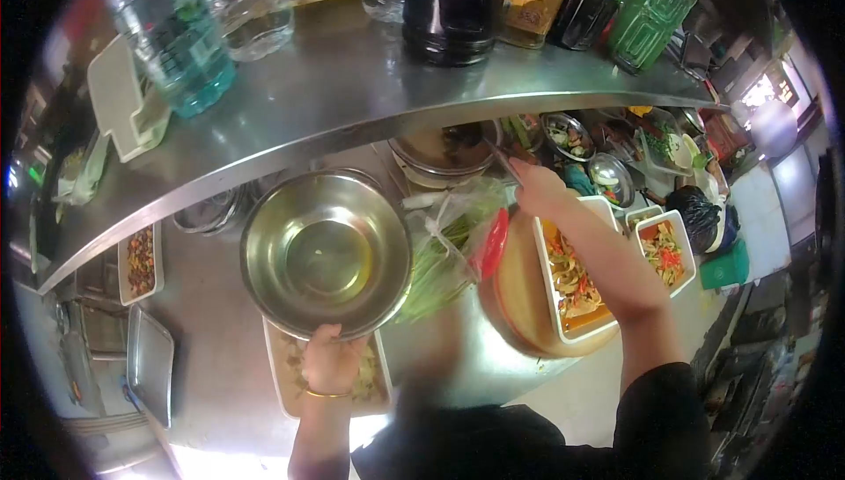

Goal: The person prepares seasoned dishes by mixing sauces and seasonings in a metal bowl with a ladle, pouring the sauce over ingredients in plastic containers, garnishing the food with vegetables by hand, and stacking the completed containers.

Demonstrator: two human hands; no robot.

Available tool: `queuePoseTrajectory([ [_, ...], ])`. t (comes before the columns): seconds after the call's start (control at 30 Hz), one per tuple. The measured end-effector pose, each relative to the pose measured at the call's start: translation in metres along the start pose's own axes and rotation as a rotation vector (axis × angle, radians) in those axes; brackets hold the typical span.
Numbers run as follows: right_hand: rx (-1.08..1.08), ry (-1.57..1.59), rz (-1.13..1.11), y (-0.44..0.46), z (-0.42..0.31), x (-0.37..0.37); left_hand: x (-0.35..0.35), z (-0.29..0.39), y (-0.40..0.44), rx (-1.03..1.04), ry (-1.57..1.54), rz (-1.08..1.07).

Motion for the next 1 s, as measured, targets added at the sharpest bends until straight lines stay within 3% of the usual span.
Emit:
queuePoseTrajectory([
  [0.07,-0.109,0.033,0.044,0.014,0.014,0.018,0.009,-0.007,0.01,-0.011,-0.006,0.025],
  [0.17,0.015,0.344,-0.247,0.019,0.016,0.018,0.023,-0.02,0.027,-0.015,-0.008,0.012],
  [0.27,0.24,0.85,-0.494,0.014,0.026,0.031,0.023,-0.031,0.045,-0.044,-0.034,0.026],
  [0.47,0.466,1.121,-0.535,-0.01,0.032,0.017,0.04,-0.05,0.058,-0.052,0.027,0.003],
  [0.67,0.486,1.284,-0.478,-0.056,0.024,-0.028,0.053,-0.068,0.073,-0.069,0.083,0.021],
  [0.8,0.465,1.216,-0.479,-0.103,0.015,-0.057,0.067,-0.078,0.071,-0.099,0.093,-0.021],
  [0.93,0.45,1.258,-0.512,-0.151,0.004,-0.054,0.064,-0.092,0.06,-0.178,-0.054,-0.024],
  [1.0,0.335,1.181,-0.476,-0.174,-0.01,-0.051,0.062,-0.1,0.045,-0.204,-0.038,-0.042],
])
Point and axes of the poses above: each hand's wrist, its own y-axis towards the middle knuckle, its own x-axis out of the palm, z = x × y, the point moved 6 cm from there along y, towards the middle knuckle, and after that the axes turned 9 degrees about -y, right-handed, at the moved point
